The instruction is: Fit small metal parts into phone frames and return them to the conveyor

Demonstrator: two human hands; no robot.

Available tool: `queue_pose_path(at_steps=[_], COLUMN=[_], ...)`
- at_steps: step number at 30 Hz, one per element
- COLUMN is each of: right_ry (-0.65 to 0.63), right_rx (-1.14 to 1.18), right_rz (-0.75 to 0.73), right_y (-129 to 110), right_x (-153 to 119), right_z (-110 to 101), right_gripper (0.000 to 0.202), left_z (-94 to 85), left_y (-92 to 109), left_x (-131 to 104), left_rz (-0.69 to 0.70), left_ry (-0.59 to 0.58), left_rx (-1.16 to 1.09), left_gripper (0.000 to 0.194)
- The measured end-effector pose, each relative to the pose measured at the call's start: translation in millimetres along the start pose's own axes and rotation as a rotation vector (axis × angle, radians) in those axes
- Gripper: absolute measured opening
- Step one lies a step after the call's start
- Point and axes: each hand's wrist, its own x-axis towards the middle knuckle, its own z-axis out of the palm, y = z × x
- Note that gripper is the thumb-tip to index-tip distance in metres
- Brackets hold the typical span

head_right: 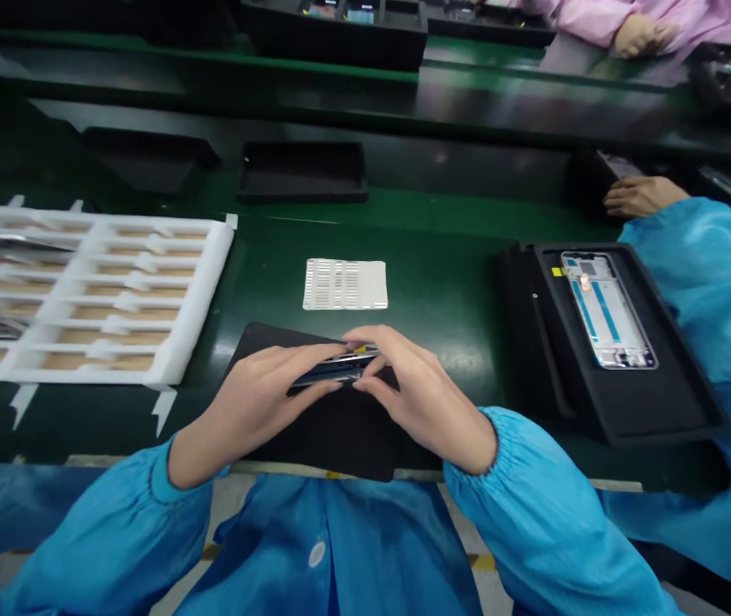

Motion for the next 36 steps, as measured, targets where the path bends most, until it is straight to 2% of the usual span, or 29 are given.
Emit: queue_pose_path(at_steps=[3, 7, 9, 12, 14, 17, 22, 27, 32, 36], right_ry=[-0.023, -0.039, 0.054, 0.273, 0.317, 0.327, 0.326, 0.28, 0.244, 0.227], right_rx=[0.049, 0.116, 0.049, -0.214, -0.342, -0.325, -0.238, -0.37, -0.461, -0.439], right_rz=[0.01, -0.025, -0.085, -0.173, -0.184, -0.224, -0.405, -0.485, -0.513, -0.513], right_y=[-2, -4, -2, 7, 17, 33, 47, 48, 49, 47], right_x=[4, 1, -4, -10, -10, -8, -10, -16, -17, -21], right_z=[4, 8, 9, 9, 11, 17, 22, 18, 18, 18], right_gripper=[0.04, 0.028, 0.023, 0.023, 0.022, 0.016, 0.024, 0.035, 0.041, 0.041], left_z=[2.4, 3.0, 4.7, 9.0, 12.2, 15.6, 14.3, 9.3, 11.3, 16.8], left_y=[0, 1, 2, 2, 2, 1, 8, 15, 11, 5], left_x=[-4, -5, -5, -4, -3, 0, 4, 6, 6, -6], left_rz=[0.046, 0.037, 0.008, 0.0, 0.021, 0.052, 0.109, 0.086, 0.058, 0.171], left_ry=[0.109, 0.161, 0.194, 0.272, 0.31, 0.347, 0.36, 0.295, 0.281, 0.326], left_rx=[-0.135, -0.209, -0.222, -0.167, -0.1, -0.034, 0.069, 0.1, 0.008, 0.012], left_gripper=[0.021, 0.009, 0.007, 0.007, 0.01, 0.011, 0.009, 0.006, 0.005, 0.019])
